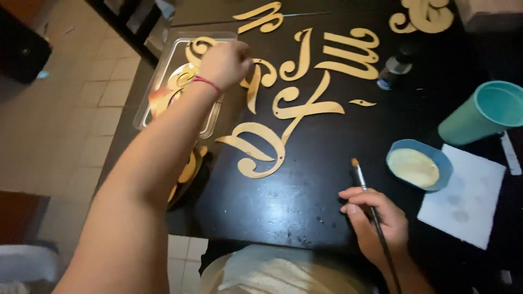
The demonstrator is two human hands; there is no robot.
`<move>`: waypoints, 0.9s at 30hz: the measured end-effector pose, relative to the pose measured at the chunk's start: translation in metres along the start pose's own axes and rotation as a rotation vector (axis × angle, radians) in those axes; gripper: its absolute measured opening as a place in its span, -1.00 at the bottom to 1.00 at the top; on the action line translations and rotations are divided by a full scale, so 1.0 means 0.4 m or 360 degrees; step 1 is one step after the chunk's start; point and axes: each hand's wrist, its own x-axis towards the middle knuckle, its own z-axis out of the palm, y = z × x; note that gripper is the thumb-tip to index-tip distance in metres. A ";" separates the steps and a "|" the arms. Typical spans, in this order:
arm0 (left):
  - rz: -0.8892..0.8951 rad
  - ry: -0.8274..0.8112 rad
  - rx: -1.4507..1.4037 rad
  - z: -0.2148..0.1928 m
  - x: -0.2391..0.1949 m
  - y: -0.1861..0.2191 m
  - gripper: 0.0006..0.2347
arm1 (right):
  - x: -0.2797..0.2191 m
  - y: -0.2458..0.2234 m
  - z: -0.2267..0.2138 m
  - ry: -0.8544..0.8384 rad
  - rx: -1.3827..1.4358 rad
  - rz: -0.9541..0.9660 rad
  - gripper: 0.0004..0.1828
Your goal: Applying a white liquid coating to laser-cut wooden letters using a paintbrush at a steady pace.
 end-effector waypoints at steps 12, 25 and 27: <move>0.0639 -0.0170 -0.0003 0.202 0.176 0.349 -0.75 | 0.022 0.040 -0.026 -0.0184 0.0073 -0.0118 -0.96; 0.0808 -0.0303 0.0279 0.291 0.257 0.385 -0.75 | 0.029 0.027 -0.043 -0.0296 0.0180 -0.0113 -0.93; 0.0782 -0.0194 0.0038 0.289 0.263 0.371 -0.86 | 0.029 0.026 -0.045 -0.0273 0.0125 -0.0101 -0.94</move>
